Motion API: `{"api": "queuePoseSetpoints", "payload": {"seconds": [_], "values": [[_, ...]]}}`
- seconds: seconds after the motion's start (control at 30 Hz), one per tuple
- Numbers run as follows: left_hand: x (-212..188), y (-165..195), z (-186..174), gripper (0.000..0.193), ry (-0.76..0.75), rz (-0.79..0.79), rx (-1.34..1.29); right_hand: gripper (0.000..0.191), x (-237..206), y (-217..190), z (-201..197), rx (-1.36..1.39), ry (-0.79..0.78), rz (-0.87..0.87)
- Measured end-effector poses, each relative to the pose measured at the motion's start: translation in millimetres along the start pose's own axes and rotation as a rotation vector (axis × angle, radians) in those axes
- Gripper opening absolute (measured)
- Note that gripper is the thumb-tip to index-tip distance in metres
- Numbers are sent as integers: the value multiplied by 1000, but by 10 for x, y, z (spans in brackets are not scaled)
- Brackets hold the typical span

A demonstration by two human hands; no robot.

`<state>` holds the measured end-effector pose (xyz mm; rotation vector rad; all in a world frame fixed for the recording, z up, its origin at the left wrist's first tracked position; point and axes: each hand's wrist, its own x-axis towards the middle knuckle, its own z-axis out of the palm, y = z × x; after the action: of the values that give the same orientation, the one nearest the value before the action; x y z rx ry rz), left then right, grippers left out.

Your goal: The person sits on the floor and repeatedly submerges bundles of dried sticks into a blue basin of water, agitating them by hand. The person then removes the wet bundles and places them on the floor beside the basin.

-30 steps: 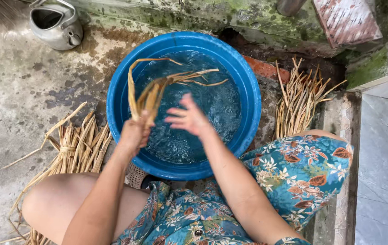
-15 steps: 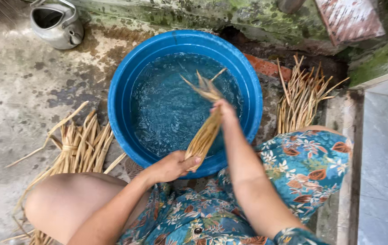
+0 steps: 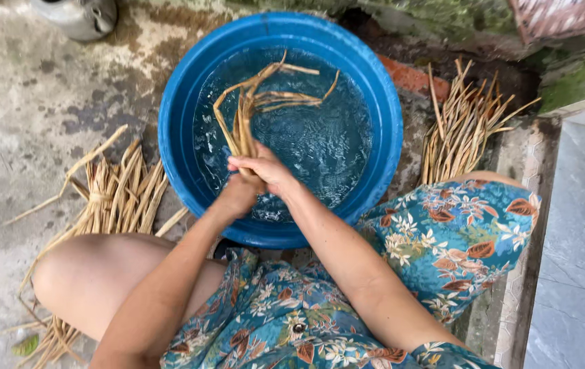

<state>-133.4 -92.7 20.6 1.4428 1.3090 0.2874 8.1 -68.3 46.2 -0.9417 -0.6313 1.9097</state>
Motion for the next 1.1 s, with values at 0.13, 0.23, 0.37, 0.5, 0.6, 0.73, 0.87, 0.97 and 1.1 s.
{"api": "queuePoseSetpoints", "payload": {"seconds": [0.13, 0.23, 0.37, 0.5, 0.6, 0.73, 0.87, 0.97, 1.1], "values": [[-225, -106, 538, 28, -232, 217, 321, 37, 137, 163, -541, -20, 244, 117], [-620, 189, 594, 37, -368, 163, 199, 34, 135, -124, -1143, -72, 581, 69], [-674, 703, 104, 55, -289, -76, -85, 51, 24, -531, -1579, 296, 572, -189], [-302, 814, -273, 43, -62, -48, -355, 55, -107, -720, -1549, 377, 811, -195], [40, 546, -262, 25, 25, 6, -428, 55, -130, -429, -1315, 258, 993, -118], [522, 116, -19, 17, 125, -18, -329, 59, -85, 165, -934, -417, 961, -84], [573, -213, 202, 39, 180, -221, 255, 52, -27, 375, -748, -655, 367, 200], [504, -345, 256, 48, -91, -293, 503, 47, -48, 237, -895, -583, 323, 327], [495, -308, 145, 43, -174, -310, 510, 38, -136, 50, -1190, -382, 786, 151]]}}
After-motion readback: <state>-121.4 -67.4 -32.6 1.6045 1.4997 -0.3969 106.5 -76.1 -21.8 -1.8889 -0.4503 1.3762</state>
